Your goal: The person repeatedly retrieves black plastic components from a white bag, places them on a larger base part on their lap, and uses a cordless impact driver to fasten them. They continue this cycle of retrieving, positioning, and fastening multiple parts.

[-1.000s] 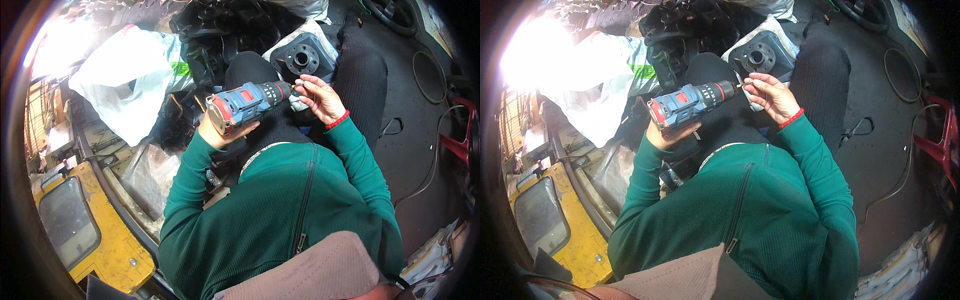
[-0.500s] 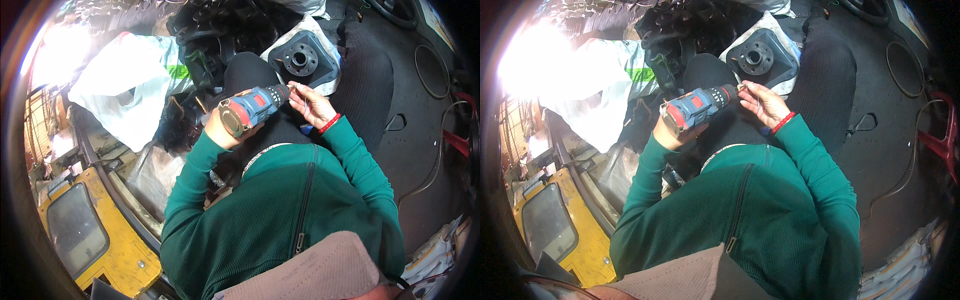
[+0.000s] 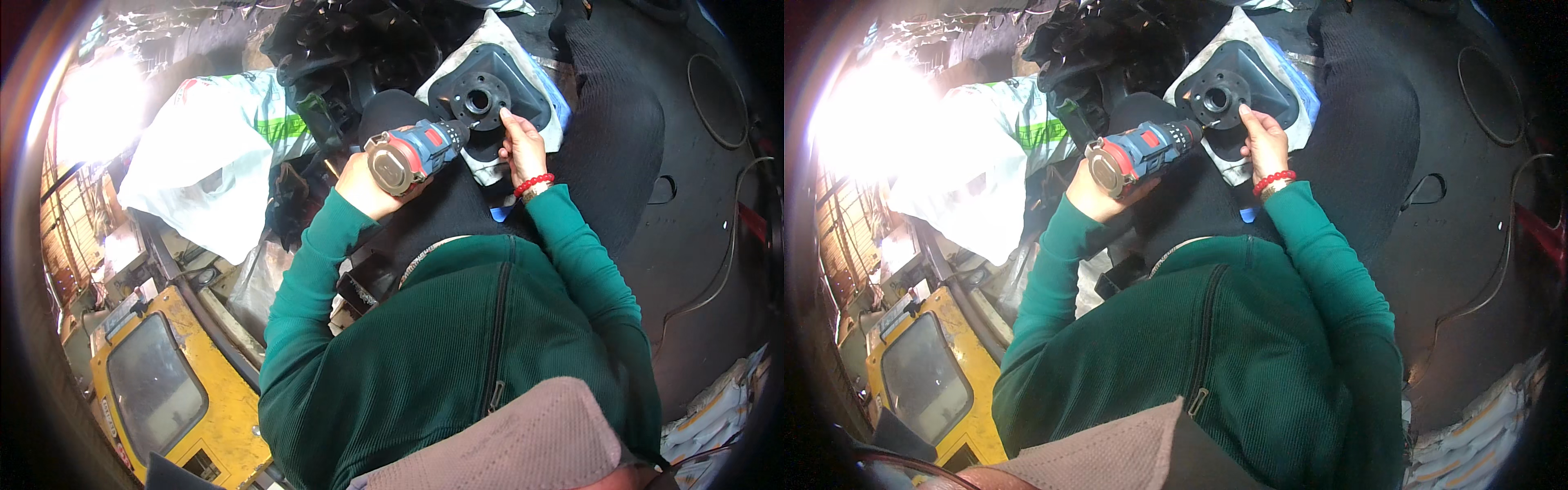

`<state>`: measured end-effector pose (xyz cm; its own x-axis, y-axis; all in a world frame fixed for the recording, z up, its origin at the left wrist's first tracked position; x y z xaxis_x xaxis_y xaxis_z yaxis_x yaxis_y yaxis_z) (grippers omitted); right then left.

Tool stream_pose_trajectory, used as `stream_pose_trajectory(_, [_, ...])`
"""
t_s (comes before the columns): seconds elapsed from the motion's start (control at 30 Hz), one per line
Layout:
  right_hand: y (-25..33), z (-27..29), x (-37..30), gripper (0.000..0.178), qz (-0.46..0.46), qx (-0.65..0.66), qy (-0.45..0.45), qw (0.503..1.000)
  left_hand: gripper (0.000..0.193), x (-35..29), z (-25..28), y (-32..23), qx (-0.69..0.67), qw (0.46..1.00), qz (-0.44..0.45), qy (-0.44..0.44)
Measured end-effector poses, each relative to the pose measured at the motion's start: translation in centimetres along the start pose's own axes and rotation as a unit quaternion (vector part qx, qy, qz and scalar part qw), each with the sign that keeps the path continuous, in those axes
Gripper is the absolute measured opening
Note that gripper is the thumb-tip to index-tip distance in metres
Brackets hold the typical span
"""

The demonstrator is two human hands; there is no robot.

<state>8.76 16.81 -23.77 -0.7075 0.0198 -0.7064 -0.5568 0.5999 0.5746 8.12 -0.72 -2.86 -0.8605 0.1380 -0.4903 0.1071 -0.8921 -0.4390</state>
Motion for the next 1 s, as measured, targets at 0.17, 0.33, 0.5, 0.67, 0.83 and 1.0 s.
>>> stream_pose_trajectory(0.17, [-0.4,-0.1,0.8,0.023,0.009,-0.046,0.005,0.999,0.051,2.1,0.0,0.3,0.101,0.991,-0.004,0.084])
stream_pose_trajectory(0.33, [-0.3,-0.1,0.7,0.022,0.014,-0.058,-0.002,0.998,0.051,3.1,0.1,-1.0,0.152,0.977,0.063,0.138])
stream_pose_trajectory(0.5, [-0.7,0.1,1.0,0.019,0.040,-0.026,0.017,0.999,0.053,3.5,-1.0,-0.8,0.167,0.971,0.067,0.158])
stream_pose_trajectory(0.67, [-0.1,0.0,0.6,0.018,0.053,-0.035,0.018,0.998,0.048,4.2,-0.6,-2.3,0.186,0.938,0.150,0.252])
stream_pose_trajectory(0.83, [0.1,-0.3,0.4,0.017,0.060,-0.007,0.037,0.997,0.047,4.3,-1.4,-1.1,0.203,0.955,0.085,0.198])
stream_pose_trajectory(1.0, [-0.4,0.6,1.5,0.031,0.098,-0.150,0.014,0.984,0.039,2.9,-1.0,-1.6,0.111,0.992,-0.015,0.052])
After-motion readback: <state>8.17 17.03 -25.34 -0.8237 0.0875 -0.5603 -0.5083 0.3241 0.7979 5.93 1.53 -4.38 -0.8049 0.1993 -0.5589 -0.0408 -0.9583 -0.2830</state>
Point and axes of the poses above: each hand's wrist, its own x-axis towards the middle knuckle, its own z-axis out of the back of the hand, y = z × x, the point moved 4 cm from there along x, towards the middle knuckle, and after that the axes turned 6 degrees about z, right-handed, at the moved point
